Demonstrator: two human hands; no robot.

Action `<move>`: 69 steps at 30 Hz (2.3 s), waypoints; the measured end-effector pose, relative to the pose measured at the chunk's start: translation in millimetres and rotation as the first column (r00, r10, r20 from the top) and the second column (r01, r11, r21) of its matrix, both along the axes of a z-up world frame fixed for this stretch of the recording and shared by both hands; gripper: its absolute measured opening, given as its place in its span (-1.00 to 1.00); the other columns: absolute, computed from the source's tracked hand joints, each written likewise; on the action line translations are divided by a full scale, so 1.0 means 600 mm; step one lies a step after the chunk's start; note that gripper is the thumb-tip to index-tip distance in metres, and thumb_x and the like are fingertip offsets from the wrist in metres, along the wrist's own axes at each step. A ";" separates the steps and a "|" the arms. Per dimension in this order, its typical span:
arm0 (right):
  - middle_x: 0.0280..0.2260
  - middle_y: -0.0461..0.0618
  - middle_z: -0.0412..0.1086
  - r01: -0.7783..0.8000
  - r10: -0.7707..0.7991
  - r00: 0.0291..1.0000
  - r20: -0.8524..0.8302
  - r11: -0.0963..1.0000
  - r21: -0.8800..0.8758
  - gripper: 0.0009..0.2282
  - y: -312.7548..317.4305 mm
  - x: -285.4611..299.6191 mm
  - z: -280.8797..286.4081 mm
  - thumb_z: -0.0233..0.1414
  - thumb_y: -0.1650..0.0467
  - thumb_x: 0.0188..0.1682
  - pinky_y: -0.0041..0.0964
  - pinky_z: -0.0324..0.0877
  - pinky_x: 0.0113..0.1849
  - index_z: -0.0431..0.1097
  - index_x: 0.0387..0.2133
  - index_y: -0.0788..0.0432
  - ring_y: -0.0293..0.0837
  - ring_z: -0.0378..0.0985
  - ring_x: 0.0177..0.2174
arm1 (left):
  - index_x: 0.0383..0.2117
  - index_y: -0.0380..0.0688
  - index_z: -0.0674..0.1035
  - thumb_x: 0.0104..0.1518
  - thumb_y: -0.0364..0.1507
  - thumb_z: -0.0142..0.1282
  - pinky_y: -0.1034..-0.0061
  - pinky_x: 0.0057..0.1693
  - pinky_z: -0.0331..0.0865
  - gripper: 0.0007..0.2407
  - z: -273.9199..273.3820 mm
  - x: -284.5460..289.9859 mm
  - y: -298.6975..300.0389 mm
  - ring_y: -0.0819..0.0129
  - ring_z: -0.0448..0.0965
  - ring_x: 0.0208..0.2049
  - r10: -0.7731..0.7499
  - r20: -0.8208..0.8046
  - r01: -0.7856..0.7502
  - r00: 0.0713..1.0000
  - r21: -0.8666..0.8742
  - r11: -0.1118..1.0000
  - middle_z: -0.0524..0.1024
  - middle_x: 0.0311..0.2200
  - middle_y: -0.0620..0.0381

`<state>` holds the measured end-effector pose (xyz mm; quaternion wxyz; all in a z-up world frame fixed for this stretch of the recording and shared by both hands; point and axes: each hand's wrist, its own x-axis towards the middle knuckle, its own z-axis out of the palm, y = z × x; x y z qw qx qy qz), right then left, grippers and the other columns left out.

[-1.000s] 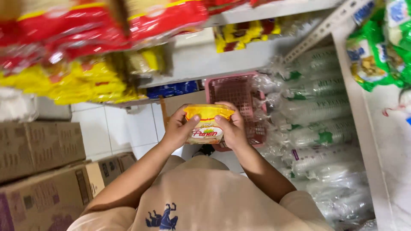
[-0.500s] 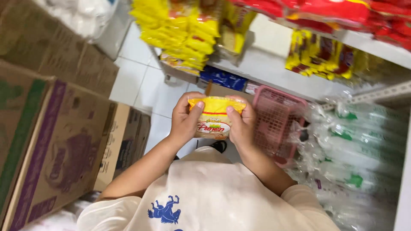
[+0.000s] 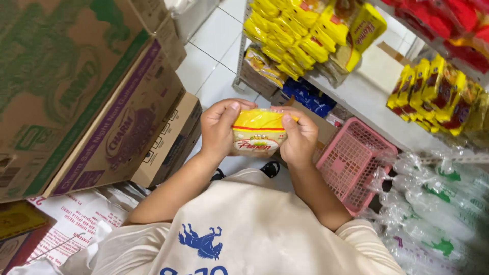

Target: The person picks up a package of noodles, turns it over, and places it into a pink basket before repeating the process with several more packages. They then return the noodle packages to the shelf and rearrange them by hand.

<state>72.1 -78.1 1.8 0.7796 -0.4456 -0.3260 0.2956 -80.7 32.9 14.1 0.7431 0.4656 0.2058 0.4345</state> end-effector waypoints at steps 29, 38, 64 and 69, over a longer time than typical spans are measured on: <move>-0.34 0.12 0.40 0.061 0.154 0.237 0.959 0.983 -0.173 -0.91 0.045 -0.018 0.167 0.16 0.54 -0.03 -0.01 0.35 -0.20 0.36 -0.37 0.26 0.15 0.45 -0.29 | -0.26 -0.27 0.69 0.27 -0.46 0.19 0.52 0.01 0.49 -0.88 0.031 -0.036 0.011 0.37 0.63 -0.18 0.072 -0.215 0.035 0.974 0.454 0.890 0.64 -0.26 0.07; -0.34 0.09 0.41 0.076 0.123 0.235 0.964 0.987 -0.144 -0.93 0.046 0.015 0.204 0.13 0.53 0.05 -0.06 0.42 -0.23 0.36 -0.33 0.23 0.12 0.50 -0.31 | 0.12 -0.21 0.48 0.15 -0.42 0.32 0.46 0.18 0.47 -0.59 0.027 -0.033 0.010 0.47 0.58 0.00 -0.261 -0.258 0.329 0.930 0.270 0.905 0.60 -0.03 0.15; -0.28 0.12 0.48 -0.009 0.088 0.271 0.958 0.996 -0.089 -0.91 0.144 0.048 0.231 0.08 0.45 0.23 -0.09 0.46 -0.19 0.47 -0.24 0.26 0.07 0.57 -0.26 | 0.44 -0.23 0.10 -0.01 0.13 0.28 0.08 0.41 0.24 -0.03 -0.017 -0.041 -0.011 -0.09 0.38 0.30 -0.621 0.655 0.883 0.432 -0.166 0.439 0.28 0.32 -0.20; -0.06 0.19 0.44 0.052 -0.134 0.186 0.973 0.991 0.126 -0.82 0.066 -0.017 0.211 0.07 0.40 0.16 0.12 0.38 0.04 0.42 -0.07 0.28 0.19 0.48 -0.03 | 0.46 -0.18 0.10 0.02 0.12 0.25 0.07 0.42 0.20 -0.06 -0.093 -0.041 -0.002 0.00 0.33 0.34 -0.579 0.624 0.818 0.525 -0.183 0.545 0.24 0.34 -0.15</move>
